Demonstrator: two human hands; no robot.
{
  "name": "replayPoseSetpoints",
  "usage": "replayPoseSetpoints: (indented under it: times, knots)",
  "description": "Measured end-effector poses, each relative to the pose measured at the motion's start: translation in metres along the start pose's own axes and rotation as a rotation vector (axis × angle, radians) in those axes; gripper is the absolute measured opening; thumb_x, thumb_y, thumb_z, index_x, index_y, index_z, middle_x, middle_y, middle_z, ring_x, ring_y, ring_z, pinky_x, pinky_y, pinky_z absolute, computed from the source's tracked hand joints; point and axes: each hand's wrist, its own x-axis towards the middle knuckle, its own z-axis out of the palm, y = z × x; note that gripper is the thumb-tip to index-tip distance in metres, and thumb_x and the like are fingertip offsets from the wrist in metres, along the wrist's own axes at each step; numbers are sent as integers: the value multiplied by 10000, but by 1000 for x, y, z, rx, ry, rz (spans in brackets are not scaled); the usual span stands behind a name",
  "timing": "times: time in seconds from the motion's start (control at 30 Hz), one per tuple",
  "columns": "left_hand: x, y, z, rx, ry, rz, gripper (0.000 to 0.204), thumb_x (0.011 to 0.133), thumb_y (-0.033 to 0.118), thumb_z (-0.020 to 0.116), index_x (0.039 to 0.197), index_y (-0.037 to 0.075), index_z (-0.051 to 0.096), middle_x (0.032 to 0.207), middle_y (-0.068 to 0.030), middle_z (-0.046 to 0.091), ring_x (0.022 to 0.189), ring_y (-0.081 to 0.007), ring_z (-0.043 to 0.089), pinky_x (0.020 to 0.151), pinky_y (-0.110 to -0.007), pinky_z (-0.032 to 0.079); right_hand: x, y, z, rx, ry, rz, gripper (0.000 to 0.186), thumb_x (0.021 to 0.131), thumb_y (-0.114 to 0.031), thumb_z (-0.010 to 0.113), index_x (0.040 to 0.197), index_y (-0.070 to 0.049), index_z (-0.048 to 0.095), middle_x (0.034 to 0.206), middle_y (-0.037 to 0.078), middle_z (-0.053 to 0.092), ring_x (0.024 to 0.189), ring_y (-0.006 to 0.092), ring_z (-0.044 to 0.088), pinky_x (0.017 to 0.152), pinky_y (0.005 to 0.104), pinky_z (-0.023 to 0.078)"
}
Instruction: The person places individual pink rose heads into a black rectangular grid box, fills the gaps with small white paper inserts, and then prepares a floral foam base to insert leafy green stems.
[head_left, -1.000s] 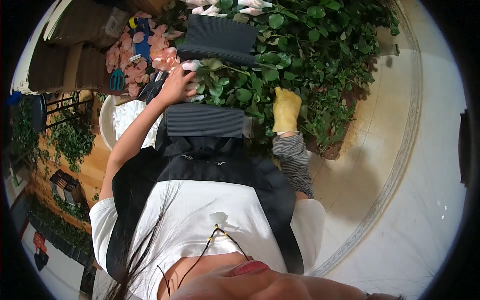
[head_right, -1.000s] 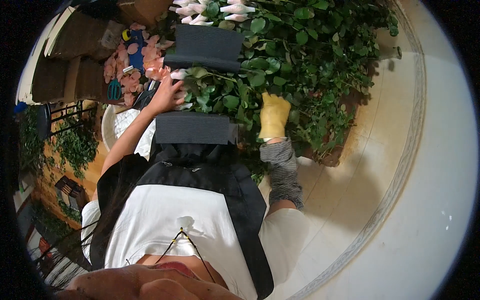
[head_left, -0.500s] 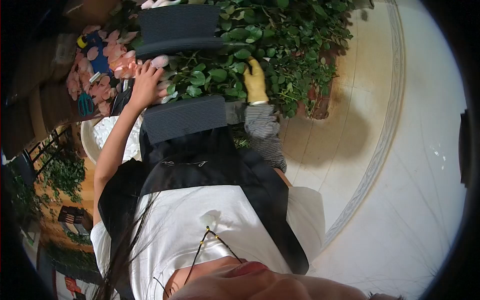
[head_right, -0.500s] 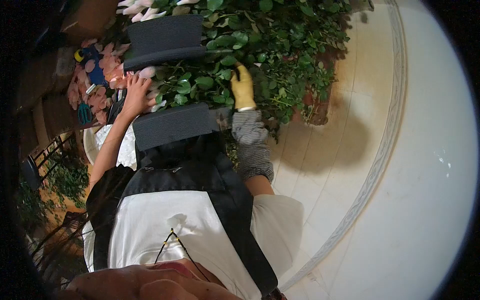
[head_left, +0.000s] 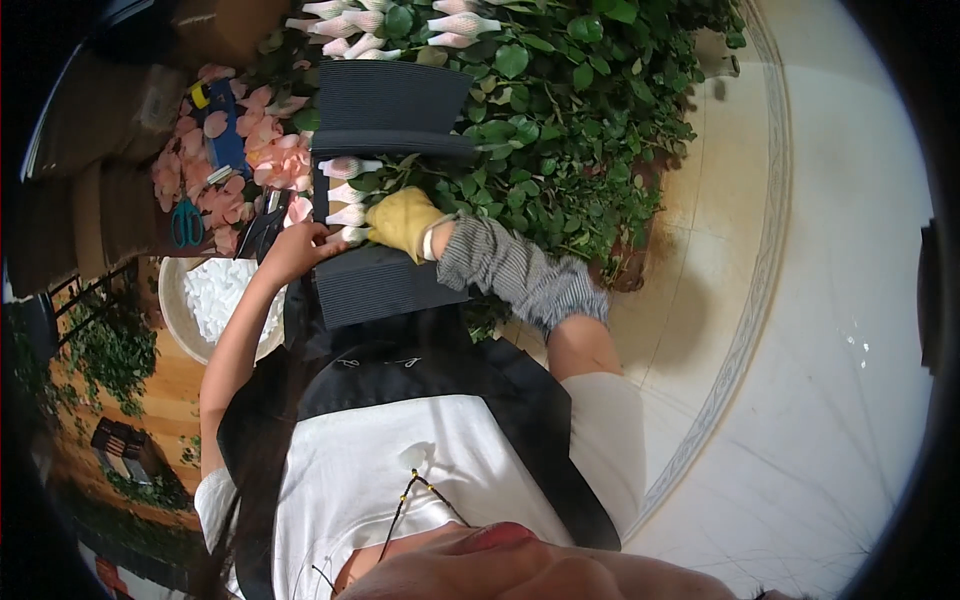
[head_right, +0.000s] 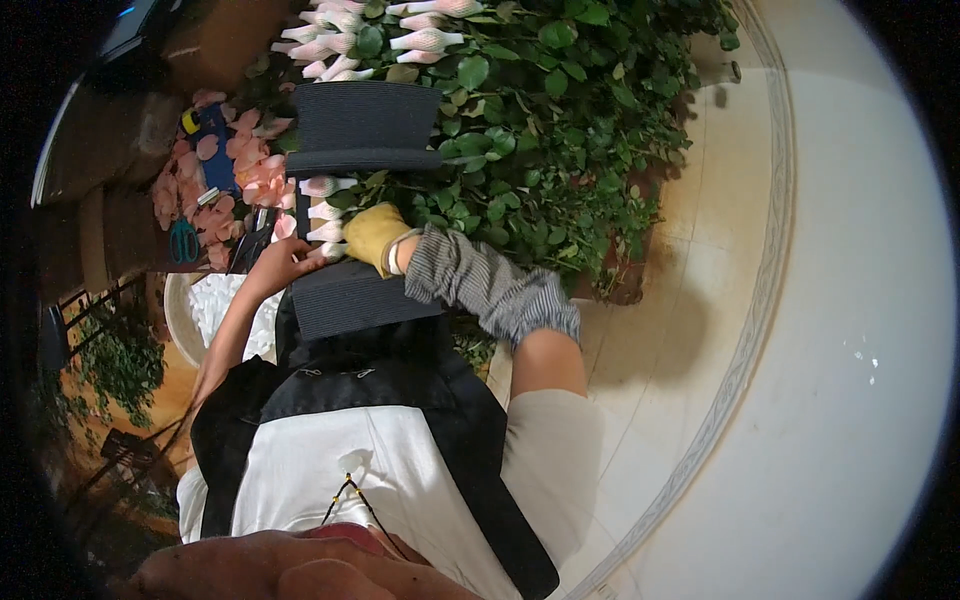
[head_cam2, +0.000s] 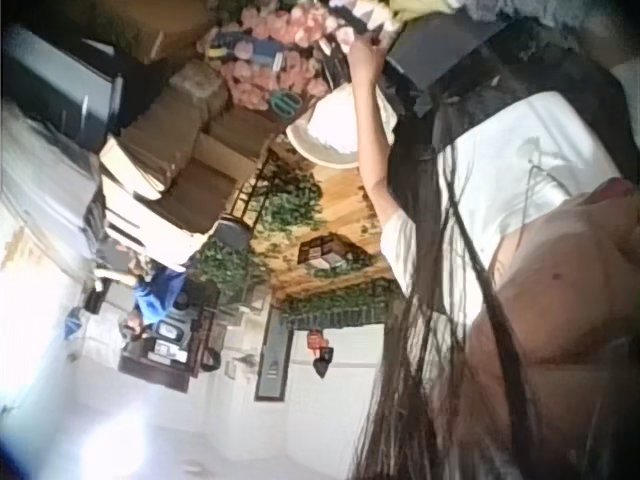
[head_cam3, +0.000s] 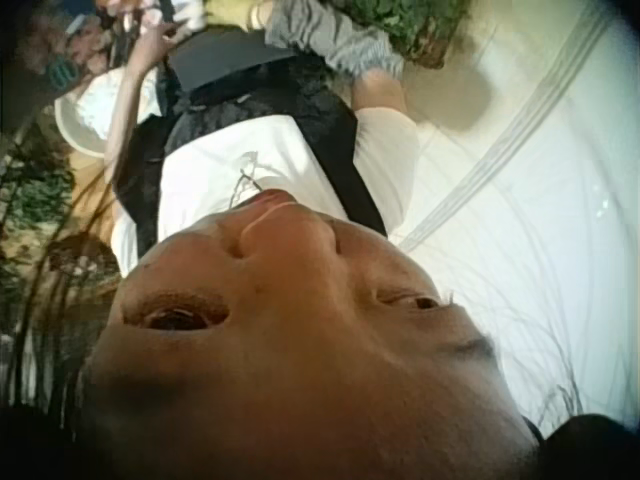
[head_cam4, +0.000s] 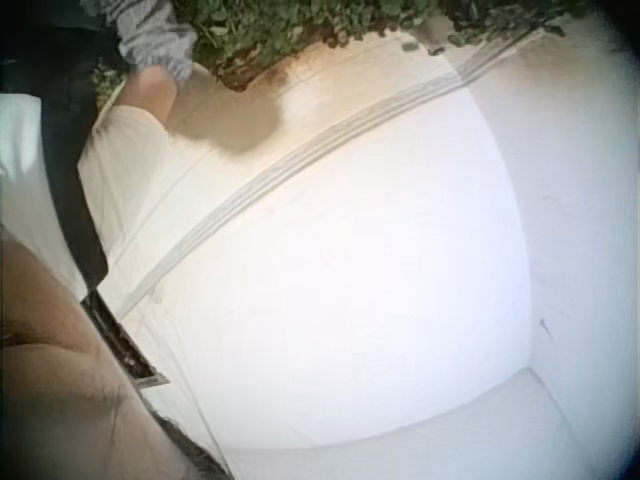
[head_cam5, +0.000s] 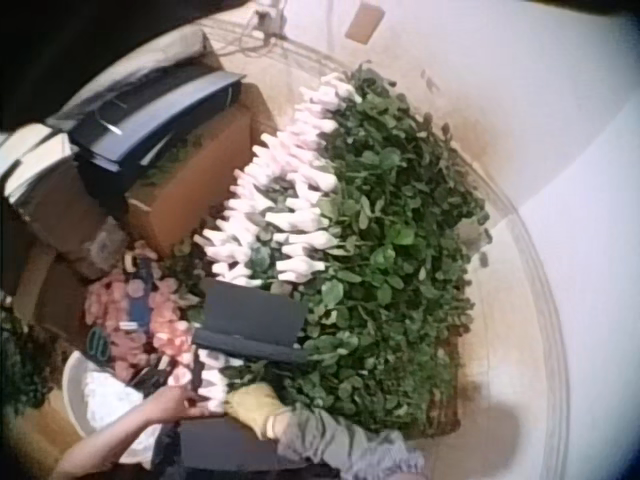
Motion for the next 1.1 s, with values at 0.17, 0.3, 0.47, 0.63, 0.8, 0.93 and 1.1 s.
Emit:
replayPoseSetpoints:
  times: [0.17, 0.3, 0.47, 0.63, 0.8, 0.93, 1.1]
  knots:
    - [-3, 11, -7, 141, 22, -69, 392, 824, 406, 748, 833, 15, 725, 726, -184, 668, 707, -363, 665, 636, -444, 498, 10, 13, 7, -39, 20, -144, 338, 875, -357, 609, 969, -56, 731, 907, 145, 734, 855, 342, 708, 748, 479, 542]
    - [-5, -15, 8, -85, 125, 213, 302, 897, 313, 695, 854, 14, 700, 834, -177, 665, 762, -346, 645, 665, -425, 490, 8, 6, 16, -168, 41, -83, 295, 869, -358, 636, 940, -83, 714, 868, 124, 732, 835, 322, 709, 721, 466, 533]
    - [-8, -7, -22, -31, -35, 115, 374, 921, 352, 696, 820, 0, 620, 721, -121, 608, 639, -299, 561, 584, -414, 419, 8, 6, 19, -145, 77, -68, 315, 902, -406, 638, 940, -103, 717, 879, 103, 739, 851, 295, 712, 734, 440, 530]
    - [-6, -1, -10, 79, -78, -9, 446, 825, 463, 756, 838, 21, 693, 695, -148, 637, 673, -334, 634, 616, -408, 486, 12, -6, 17, -245, 23, -25, 387, 961, -447, 553, 965, -101, 726, 895, 105, 748, 838, 283, 719, 730, 428, 537]
    - [-9, 12, 3, 160, 169, -69, 387, 831, 444, 738, 858, 58, 749, 724, -154, 672, 709, -337, 665, 658, -436, 526, 6, 0, 13, -284, 47, -75, 375, 971, -423, 538, 942, -100, 726, 886, 111, 746, 814, 276, 718, 724, 438, 539]
    - [-5, 1, 11, 114, 76, -193, 378, 839, 422, 737, 829, 44, 739, 738, -158, 678, 721, -346, 662, 668, -443, 523, 4, 1, 9, -215, 26, -48, 348, 943, -404, 580, 950, -84, 717, 891, 122, 740, 821, 298, 713, 727, 444, 543]
    - [-8, -3, 10, -332, 32, -37, 276, 890, 194, 696, 742, -23, 614, 628, -106, 579, 581, -179, 545, 614, -328, 469, 19, 8, 15, -226, -86, -47, 277, 902, -348, 623, 988, -104, 719, 902, 109, 735, 854, 312, 709, 730, 450, 550]
